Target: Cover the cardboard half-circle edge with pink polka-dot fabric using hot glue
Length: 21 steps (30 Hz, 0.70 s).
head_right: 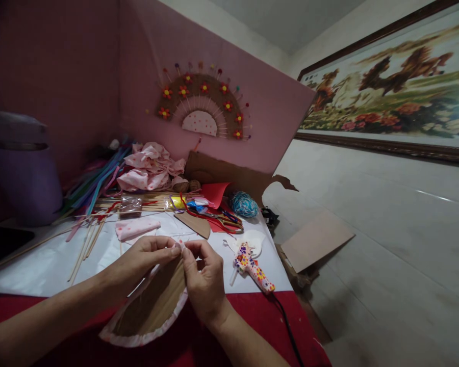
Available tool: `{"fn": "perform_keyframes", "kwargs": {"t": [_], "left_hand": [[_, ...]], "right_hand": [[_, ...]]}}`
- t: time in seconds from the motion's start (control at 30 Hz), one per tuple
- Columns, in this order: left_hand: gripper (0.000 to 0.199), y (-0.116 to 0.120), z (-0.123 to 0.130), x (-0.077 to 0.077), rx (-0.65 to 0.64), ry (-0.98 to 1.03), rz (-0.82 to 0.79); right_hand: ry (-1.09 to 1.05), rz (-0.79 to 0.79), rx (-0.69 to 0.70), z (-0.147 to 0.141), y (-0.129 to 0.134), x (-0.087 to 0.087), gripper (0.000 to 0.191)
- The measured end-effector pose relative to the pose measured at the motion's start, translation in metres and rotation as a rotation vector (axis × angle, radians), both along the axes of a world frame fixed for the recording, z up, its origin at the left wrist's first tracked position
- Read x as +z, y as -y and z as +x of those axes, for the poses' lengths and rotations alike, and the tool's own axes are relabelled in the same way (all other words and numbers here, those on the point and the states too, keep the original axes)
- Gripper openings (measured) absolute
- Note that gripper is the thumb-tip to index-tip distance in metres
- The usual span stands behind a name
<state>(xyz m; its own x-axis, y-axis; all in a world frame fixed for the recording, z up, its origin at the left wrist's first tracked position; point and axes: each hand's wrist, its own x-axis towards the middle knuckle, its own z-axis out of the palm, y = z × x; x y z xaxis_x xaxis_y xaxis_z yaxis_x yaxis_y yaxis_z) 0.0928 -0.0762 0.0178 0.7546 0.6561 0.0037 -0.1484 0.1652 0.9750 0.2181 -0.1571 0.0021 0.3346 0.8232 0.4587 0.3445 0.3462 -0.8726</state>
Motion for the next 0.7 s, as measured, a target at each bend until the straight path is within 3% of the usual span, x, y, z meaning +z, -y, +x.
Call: {"fn": "perform_keyframes", "kwargs": {"t": [0.23,0.37,0.43,0.6,0.7], "left_hand": [[0.026,-0.002,-0.001,-0.005,-0.066,0.016,0.007],[0.028,-0.004,0.001,-0.004,-0.069,-0.005,-0.027],[0.031,-0.005,0.0,-0.001,-0.046,-0.025,-0.064],[0.032,-0.006,-0.003,0.003,-0.044,-0.034,-0.129],[0.032,-0.007,-0.003,0.001,-0.07,-0.046,-0.143]], "right_hand": [[-0.08,-0.039,0.014,-0.001,-0.002,0.0,0.018],[0.059,-0.081,-0.067,0.011,-0.001,0.005,0.03],[0.162,-0.109,-0.157,0.031,0.004,0.011,0.036],[0.41,-0.251,-0.399,0.112,0.03,0.025,0.027],[0.487,-0.526,-0.28,0.149,0.045,0.023,0.041]]}}
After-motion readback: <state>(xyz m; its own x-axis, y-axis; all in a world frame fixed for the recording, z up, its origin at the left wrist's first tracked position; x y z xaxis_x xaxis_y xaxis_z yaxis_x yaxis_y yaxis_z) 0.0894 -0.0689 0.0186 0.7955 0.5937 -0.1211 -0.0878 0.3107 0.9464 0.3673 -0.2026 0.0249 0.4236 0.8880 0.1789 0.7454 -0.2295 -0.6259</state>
